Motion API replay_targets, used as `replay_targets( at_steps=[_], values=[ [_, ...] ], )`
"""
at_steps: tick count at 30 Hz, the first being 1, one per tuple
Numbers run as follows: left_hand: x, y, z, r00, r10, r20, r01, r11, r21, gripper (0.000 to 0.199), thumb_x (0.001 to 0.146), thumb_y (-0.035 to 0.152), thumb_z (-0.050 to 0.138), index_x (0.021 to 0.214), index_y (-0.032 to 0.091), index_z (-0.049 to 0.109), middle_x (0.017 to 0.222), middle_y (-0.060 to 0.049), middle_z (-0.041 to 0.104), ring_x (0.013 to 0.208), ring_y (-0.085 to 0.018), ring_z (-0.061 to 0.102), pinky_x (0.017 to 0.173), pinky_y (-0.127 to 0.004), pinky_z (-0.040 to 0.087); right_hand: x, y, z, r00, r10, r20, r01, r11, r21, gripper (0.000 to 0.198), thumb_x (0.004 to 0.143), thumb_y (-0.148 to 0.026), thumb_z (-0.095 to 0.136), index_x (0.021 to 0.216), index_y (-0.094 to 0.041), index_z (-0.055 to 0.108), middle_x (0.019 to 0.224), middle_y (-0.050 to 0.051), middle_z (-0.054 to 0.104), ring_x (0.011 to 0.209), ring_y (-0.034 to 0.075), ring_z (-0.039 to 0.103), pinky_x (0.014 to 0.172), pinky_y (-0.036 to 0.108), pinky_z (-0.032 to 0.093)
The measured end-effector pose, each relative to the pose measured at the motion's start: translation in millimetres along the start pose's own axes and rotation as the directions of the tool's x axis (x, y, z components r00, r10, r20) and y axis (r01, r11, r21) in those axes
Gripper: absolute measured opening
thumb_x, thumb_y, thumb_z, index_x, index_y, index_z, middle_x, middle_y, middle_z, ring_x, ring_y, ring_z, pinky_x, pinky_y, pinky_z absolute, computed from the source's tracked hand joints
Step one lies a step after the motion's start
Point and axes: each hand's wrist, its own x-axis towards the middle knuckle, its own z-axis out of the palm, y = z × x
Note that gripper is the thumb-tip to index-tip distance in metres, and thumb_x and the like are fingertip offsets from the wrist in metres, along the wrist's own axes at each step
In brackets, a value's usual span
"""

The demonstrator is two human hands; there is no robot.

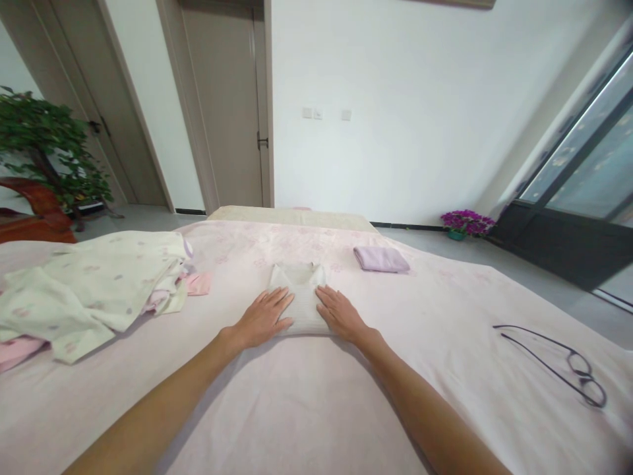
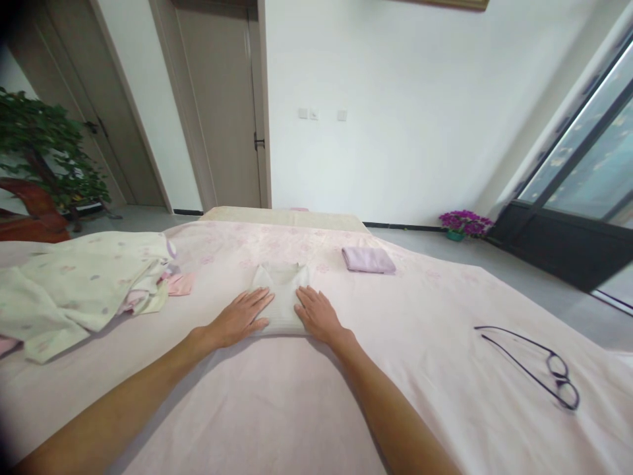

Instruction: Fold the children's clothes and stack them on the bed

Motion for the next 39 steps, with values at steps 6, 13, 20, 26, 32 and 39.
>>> replay_targets(
  at_steps=[6,13,20,26,32,39],
  values=[
    [-17.4,-18.7,0.3,0.995,0.007,0.102,0.006,0.992,-0.127,0.083,0.085,0.058,0.059,0.154,0.024,0.027,0.162,-0.014,0.02,0.148,-0.031,0.02,0.118,-0.051,0.02,-13.8,25.6,-6.5,0.981,-0.112,0.16,0.083,0.98,0.179,0.059,0.1,-0.047,0.04,0.154,-0.023,0.029,0.16,0.009,0.027,0.148,0.023,0.02,0.121,0.048,0.022],
    [-39.1,-32.7,4.4,0.995,0.078,-0.066,-0.087,0.986,-0.143,0.081,0.076,0.017,0.061,0.151,0.028,0.034,0.158,-0.007,0.034,0.143,-0.026,0.034,0.118,-0.043,0.028,-41.9,21.1,-27.2,0.973,-0.159,0.164,0.139,0.982,0.127,0.08,0.081,-0.029,0.066,0.154,-0.026,0.03,0.158,0.009,0.031,0.145,0.026,0.03,0.118,0.046,0.03],
    [-27.4,-36.5,1.3,0.982,0.124,-0.145,-0.141,0.984,-0.112,0.047,0.088,0.029,0.057,0.135,0.022,0.056,0.141,-0.01,0.057,0.131,-0.026,0.051,0.115,-0.047,0.034,-35.4,16.0,-29.0,0.98,-0.194,0.048,0.191,0.98,0.046,0.059,0.08,-0.017,0.055,0.139,-0.022,0.052,0.14,0.01,0.056,0.131,0.026,0.05,0.111,0.047,0.038],
    [-81.6,-27.0,-12.8,0.917,0.344,-0.199,-0.379,0.909,-0.174,0.045,0.094,0.045,0.052,0.134,0.025,0.053,0.133,-0.009,0.062,0.128,-0.025,0.054,0.115,-0.045,0.035,-59.8,-11.0,-51.1,0.899,-0.426,0.099,0.408,0.899,0.162,0.05,0.09,-0.032,0.054,0.14,-0.025,0.049,0.137,0.01,0.059,0.127,0.025,0.054,0.111,0.045,0.039],
    [-95.9,-17.3,-20.5,0.952,0.296,-0.081,-0.304,0.947,-0.104,0.052,0.089,0.035,0.058,0.139,0.026,0.047,0.149,-0.011,0.045,0.131,-0.026,0.049,0.108,-0.042,0.042,-71.4,-19.7,-44.6,0.902,-0.422,0.096,0.396,0.895,0.206,0.067,0.088,-0.039,0.062,0.148,-0.023,0.038,0.148,0.014,0.046,0.138,0.026,0.042,0.113,0.045,0.037],
    [-75.0,-22.6,-13.8,0.957,0.212,-0.199,-0.229,0.971,-0.069,0.039,0.093,0.021,0.048,0.13,0.024,0.057,0.129,-0.011,0.064,0.118,-0.023,0.06,0.101,-0.041,0.049,-68.0,-5.1,-39.7,0.921,-0.353,0.165,0.312,0.921,0.231,0.09,0.081,-0.05,0.072,0.155,-0.028,0.025,0.158,0.012,0.03,0.145,0.028,0.03,0.118,0.047,0.028]
  ],
)
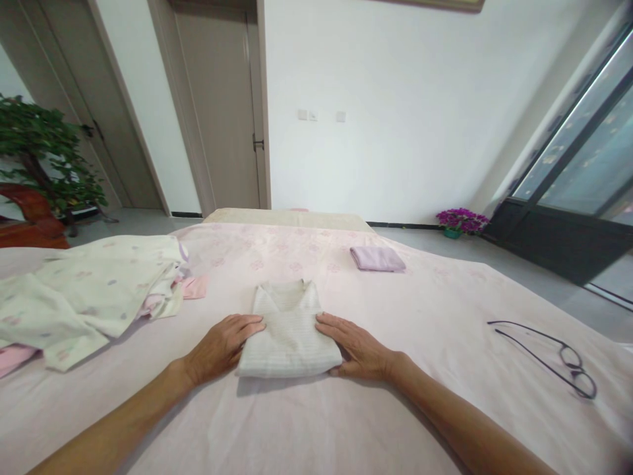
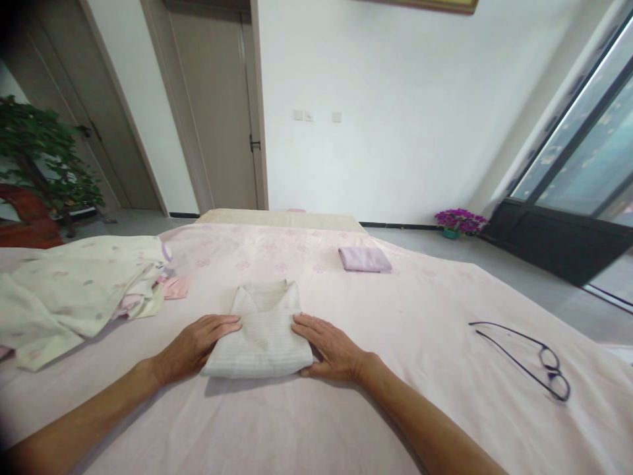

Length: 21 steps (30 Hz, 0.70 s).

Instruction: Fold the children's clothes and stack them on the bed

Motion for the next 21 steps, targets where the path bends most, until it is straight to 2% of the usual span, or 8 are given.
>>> replay_targets(
  at_steps=[3,7,12,15,17,18,19,21],
  values=[
    [-3.7,-1.4,3.4,0.998,-0.058,-0.035,0.057,0.998,-0.031,0.033,0.093,0.023,0.048,0.122,0.024,0.063,0.123,-0.009,0.068,0.112,-0.023,0.064,0.097,-0.038,0.052,-0.1,5.4,-2.1,0.998,0.022,0.063,-0.023,1.0,0.012,0.097,0.079,-0.054,0.072,0.156,-0.029,0.019,0.16,0.011,0.025,0.146,0.028,0.025,0.119,0.047,0.026],
    [-4.7,1.2,3.7,0.978,-0.206,-0.033,0.197,0.965,-0.172,0.034,0.089,0.025,0.051,0.12,0.026,0.064,0.121,-0.006,0.069,0.109,-0.02,0.066,0.096,-0.032,0.053,7.1,14.6,-2.4,0.999,0.004,0.032,-0.005,1.0,0.025,0.1,0.075,-0.053,0.075,0.156,-0.028,0.022,0.159,0.011,0.03,0.145,0.029,0.028,0.118,0.047,0.027],
    [0.7,10.0,-2.0,0.899,-0.436,0.05,0.425,0.836,-0.348,0.037,0.082,0.029,0.055,0.117,0.029,0.066,0.118,-0.001,0.071,0.109,-0.023,0.065,0.095,-0.03,0.05,19.1,29.0,2.6,0.998,0.004,-0.059,-0.002,0.999,0.037,0.08,0.083,-0.039,0.069,0.153,-0.027,0.031,0.153,0.01,0.04,0.139,0.026,0.04,0.114,0.045,0.036],
    [2.9,13.9,-2.4,0.852,-0.517,0.085,0.502,0.757,-0.418,0.033,0.083,0.036,0.053,0.112,0.029,0.066,0.113,0.0,0.072,0.106,-0.024,0.065,0.091,-0.03,0.049,27.7,32.7,10.2,0.993,-0.004,-0.116,0.007,1.0,0.03,0.065,0.087,-0.032,0.062,0.148,-0.025,0.04,0.148,0.01,0.047,0.135,0.025,0.045,0.112,0.044,0.037],
    [5.4,13.2,0.7,0.828,-0.558,0.048,0.523,0.739,-0.424,0.031,0.085,0.043,0.051,0.105,0.026,0.067,0.104,-0.003,0.074,0.099,-0.026,0.066,0.087,-0.031,0.049,36.7,31.8,16.4,0.981,0.062,-0.182,-0.05,0.996,0.07,0.054,0.088,-0.03,0.058,0.141,-0.024,0.048,0.141,0.01,0.055,0.129,0.025,0.052,0.109,0.044,0.039],
    [7.7,11.8,2.9,0.802,-0.597,0.014,0.55,0.729,-0.409,0.031,0.086,0.046,0.049,0.098,0.024,0.067,0.096,-0.005,0.074,0.093,-0.026,0.067,0.083,-0.032,0.049,42.7,30.9,19.3,0.966,0.133,-0.223,-0.109,0.987,0.115,0.048,0.089,-0.03,0.056,0.137,-0.024,0.051,0.135,0.009,0.06,0.123,0.025,0.056,0.106,0.043,0.041],
    [10.9,9.6,5.2,0.767,-0.642,-0.025,0.584,0.713,-0.387,0.033,0.087,0.049,0.047,0.091,0.022,0.067,0.087,-0.005,0.073,0.086,-0.026,0.067,0.078,-0.032,0.048,49.6,29.8,22.0,0.94,0.222,-0.257,-0.181,0.968,0.172,0.043,0.09,-0.03,0.053,0.133,-0.024,0.054,0.129,0.008,0.064,0.116,0.024,0.059,0.102,0.041,0.044],
    [20.3,3.0,9.4,0.683,-0.723,-0.1,0.66,0.671,-0.339,0.038,0.09,0.052,0.042,0.08,0.022,0.062,0.071,-0.004,0.068,0.073,-0.024,0.064,0.069,-0.031,0.045,65.5,28.8,26.1,0.86,0.413,-0.299,-0.334,0.899,0.283,0.033,0.094,-0.033,0.047,0.123,-0.024,0.058,0.113,0.006,0.07,0.101,0.022,0.064,0.09,0.036,0.049]
  ],
)
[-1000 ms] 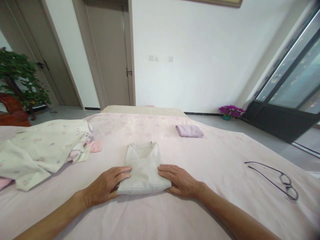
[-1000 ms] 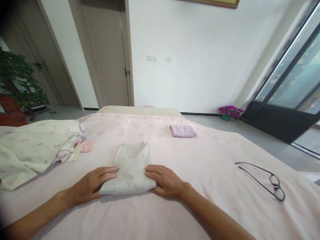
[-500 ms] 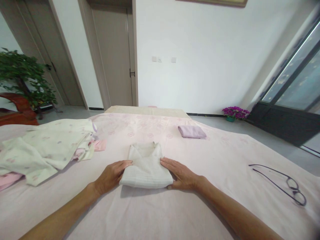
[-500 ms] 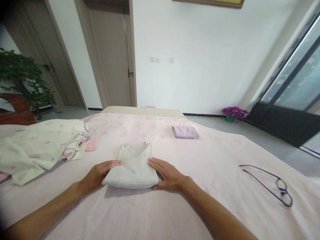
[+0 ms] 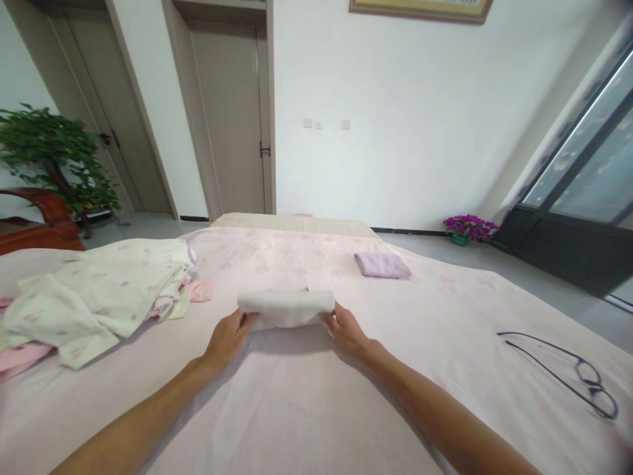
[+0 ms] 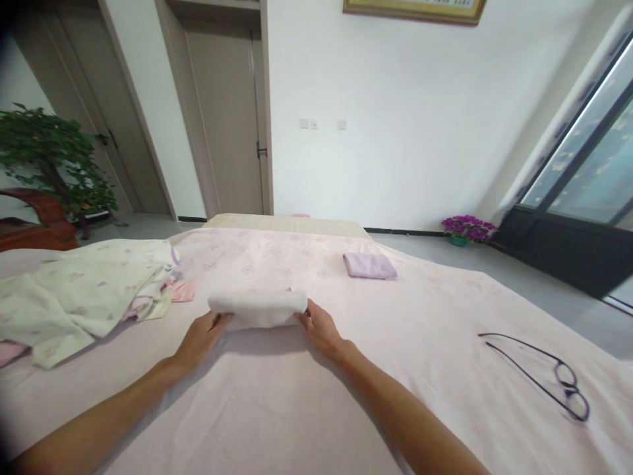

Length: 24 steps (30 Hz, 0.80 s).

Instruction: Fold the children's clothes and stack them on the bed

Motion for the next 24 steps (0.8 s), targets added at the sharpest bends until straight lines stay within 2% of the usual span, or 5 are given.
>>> replay_targets(
  at_steps=[5,11,15,20,24],
  values=[
    [39.0,0.8,8.9,0.987,-0.161,-0.002,0.16,0.98,0.12,0.037,0.092,0.052,0.037,0.091,0.022,0.059,0.082,-0.004,0.07,0.078,-0.022,0.065,0.067,-0.029,0.042,33.8,-2.3,17.3,0.934,0.342,-0.102,-0.348,0.936,-0.045,0.031,0.096,-0.037,0.042,0.115,-0.021,0.059,0.09,0.004,0.07,0.085,0.02,0.064,0.078,0.03,0.046],
    [76.9,-12.2,7.5,0.949,-0.307,0.073,0.296,0.945,0.136,0.035,0.076,0.048,0.062,0.096,0.019,0.062,0.102,-0.014,0.073,0.1,-0.032,0.066,0.074,-0.032,0.043,59.5,11.8,15.0,0.881,0.467,-0.081,-0.472,0.878,-0.079,0.038,0.086,-0.037,0.059,0.118,-0.018,0.061,0.099,0.01,0.07,0.097,0.024,0.064,0.084,0.032,0.046],
    [90.6,-15.4,8.0,0.925,-0.339,0.168,0.344,0.939,0.001,0.039,0.065,0.047,0.071,0.088,0.016,0.063,0.088,-0.01,0.073,0.086,-0.029,0.067,0.064,-0.028,0.042,72.5,14.9,5.1,0.832,0.554,0.035,-0.553,0.833,-0.027,0.049,0.078,-0.035,0.068,0.12,-0.011,0.058,0.081,0.008,0.068,0.073,0.02,0.064,0.063,0.028,0.046],
    [90.5,-10.4,6.7,0.871,-0.332,0.361,0.425,0.879,-0.217,0.048,0.056,0.053,0.076,0.082,0.014,0.065,0.058,-0.001,0.06,0.052,-0.017,0.053,0.049,-0.026,0.032,77.0,9.6,-11.0,0.795,0.551,0.252,-0.589,0.801,0.106,0.02,0.074,-0.027,0.066,0.088,-0.013,0.062,0.055,-0.003,0.054,0.046,0.01,0.047,0.043,0.02,0.03],
    [82.3,-1.2,-5.3,0.854,-0.256,0.453,0.43,0.837,-0.338,0.049,0.053,0.048,0.078,0.085,0.013,0.067,0.066,-0.002,0.063,0.055,-0.015,0.053,0.051,-0.025,0.035,69.9,4.6,-22.3,0.817,0.471,0.332,-0.547,0.816,0.189,0.009,0.067,-0.02,0.063,0.068,-0.017,0.055,0.051,-0.005,0.048,0.045,0.008,0.041,0.041,0.02,0.024]
  ],
)
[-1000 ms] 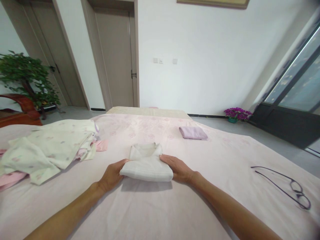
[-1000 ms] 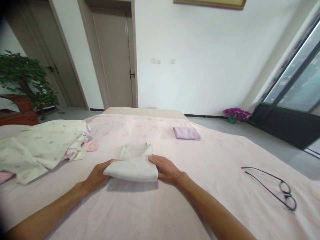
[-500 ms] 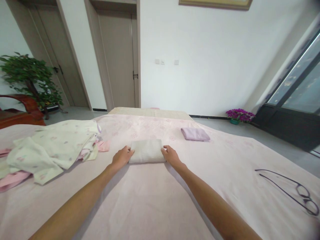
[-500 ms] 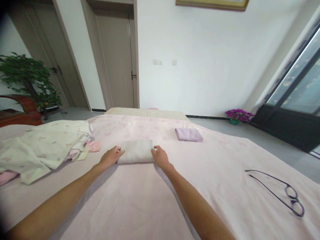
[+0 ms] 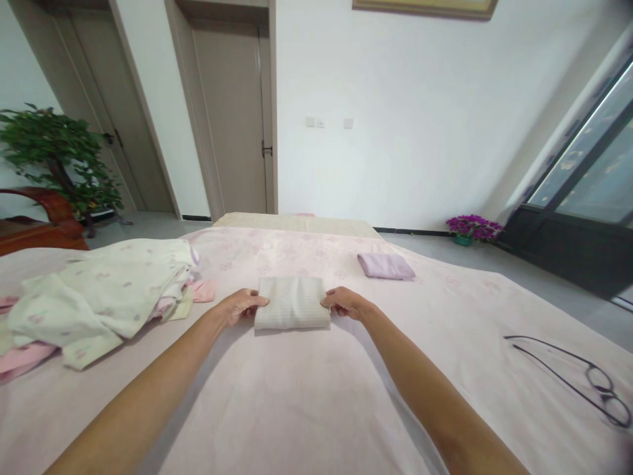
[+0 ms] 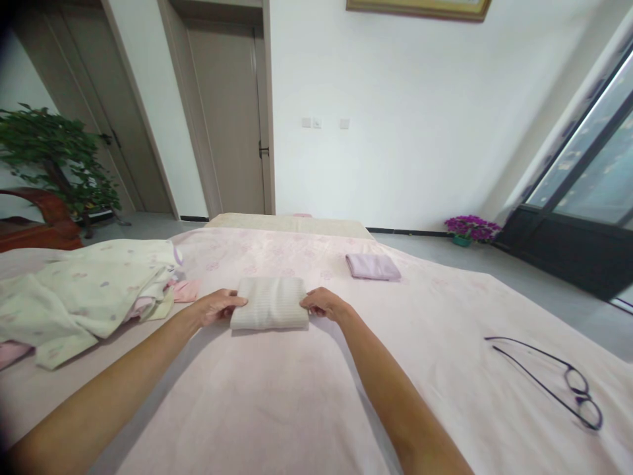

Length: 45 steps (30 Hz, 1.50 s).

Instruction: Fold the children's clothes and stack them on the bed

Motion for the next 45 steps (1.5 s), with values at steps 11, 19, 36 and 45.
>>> replay_targets(
  at_steps=[11,19,36,45],
  values=[
    [-47.8,-23.2,20.4,0.602,0.777,0.186,-0.688,0.387,0.614,0.022,0.08,0.006,0.047,0.092,0.02,0.06,0.095,-0.005,0.061,0.092,-0.019,0.057,0.081,-0.029,0.045,-52.4,34.8,4.4,0.659,-0.746,-0.097,0.538,0.558,-0.631,0.021,0.078,-0.01,0.055,0.096,-0.021,0.058,0.098,0.004,0.057,0.082,0.015,0.054,0.072,0.024,0.042],
    [-59.5,-16.3,12.7,0.628,0.752,0.2,-0.653,0.369,0.662,0.031,0.079,0.0,0.039,0.091,0.02,0.058,0.093,-0.003,0.062,0.093,-0.019,0.058,0.087,-0.032,0.045,-65.2,33.9,-11.2,0.67,-0.742,0.018,0.535,0.467,-0.704,0.038,0.07,0.003,0.045,0.092,-0.022,0.063,0.091,0.003,0.064,0.089,0.018,0.058,0.082,0.029,0.044],
    [-94.4,-30.6,86.7,0.683,0.697,0.216,-0.574,0.33,0.75,0.04,0.085,0.018,0.063,0.124,0.02,0.055,0.115,-0.009,0.058,0.106,-0.025,0.051,0.095,-0.042,0.044,-87.6,6.5,45.5,0.767,-0.56,0.313,0.574,0.382,-0.725,0.068,0.093,-0.055,0.051,0.149,-0.019,0.038,0.156,0.015,0.034,0.146,0.031,0.024,0.118,0.053,0.021],
    [-95.8,-32.3,78.8,0.654,0.732,-0.19,-0.627,0.665,0.406,0.025,0.095,0.029,0.05,0.119,0.023,0.055,0.116,-0.008,0.063,0.111,-0.024,0.056,0.1,-0.041,0.043,-83.0,-15.9,78.0,0.775,-0.599,0.198,0.485,0.365,-0.795,0.039,0.084,-0.011,0.059,0.122,-0.023,0.058,0.12,0.012,0.067,0.107,0.027,0.063,0.093,0.038,0.046]
  ],
)
